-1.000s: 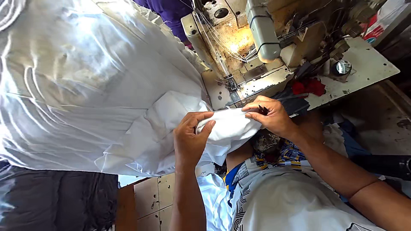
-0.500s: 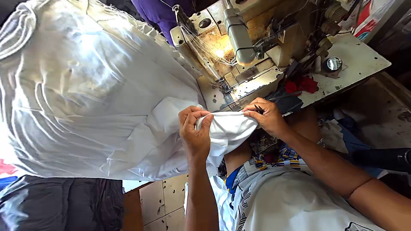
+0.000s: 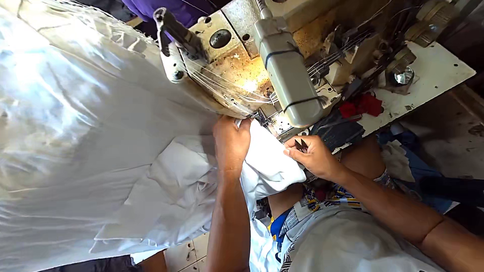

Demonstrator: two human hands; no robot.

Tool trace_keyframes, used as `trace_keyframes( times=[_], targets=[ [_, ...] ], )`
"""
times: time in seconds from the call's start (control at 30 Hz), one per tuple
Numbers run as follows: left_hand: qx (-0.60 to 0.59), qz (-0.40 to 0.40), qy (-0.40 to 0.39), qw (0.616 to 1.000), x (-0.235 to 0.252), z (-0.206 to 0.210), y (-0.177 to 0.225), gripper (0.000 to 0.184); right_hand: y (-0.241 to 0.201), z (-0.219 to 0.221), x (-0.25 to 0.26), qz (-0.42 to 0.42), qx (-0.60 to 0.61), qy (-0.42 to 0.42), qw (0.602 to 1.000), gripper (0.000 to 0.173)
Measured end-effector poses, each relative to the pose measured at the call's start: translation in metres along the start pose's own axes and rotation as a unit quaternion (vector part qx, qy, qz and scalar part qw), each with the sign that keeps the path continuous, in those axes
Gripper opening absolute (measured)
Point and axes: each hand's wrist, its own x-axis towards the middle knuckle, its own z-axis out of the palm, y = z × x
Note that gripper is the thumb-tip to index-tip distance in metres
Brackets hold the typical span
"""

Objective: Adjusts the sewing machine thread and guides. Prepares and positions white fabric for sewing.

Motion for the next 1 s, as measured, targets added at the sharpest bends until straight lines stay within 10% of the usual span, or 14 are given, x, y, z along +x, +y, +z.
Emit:
trace_keyframes(
  times=[0.4,0.7,0.87,1.0],
  targets=[
    [-0.067,-0.004,0.037,0.997,0.033,0.013,-0.002,0.060,-0.008,0.013,0.018,-0.062,0.051,0.053,0.995,0.015],
    [-0.066,0.005,0.004,0.998,0.036,0.008,-0.006,0.050,-0.008,0.013,0.012,-0.097,-0.039,0.019,0.994,0.012],
    [-0.090,-0.048,0.108,0.989,-0.059,-0.013,-0.011,0.061,0.012,0.011,-0.020,-0.084,-0.123,-0.098,0.984,0.032],
    [-0.102,-0.148,0.010,0.984,-0.146,-0.010,-0.034,0.069,0.019,0.000,-0.028,-0.096,-0.113,-0.111,0.983,0.020]
  ],
)
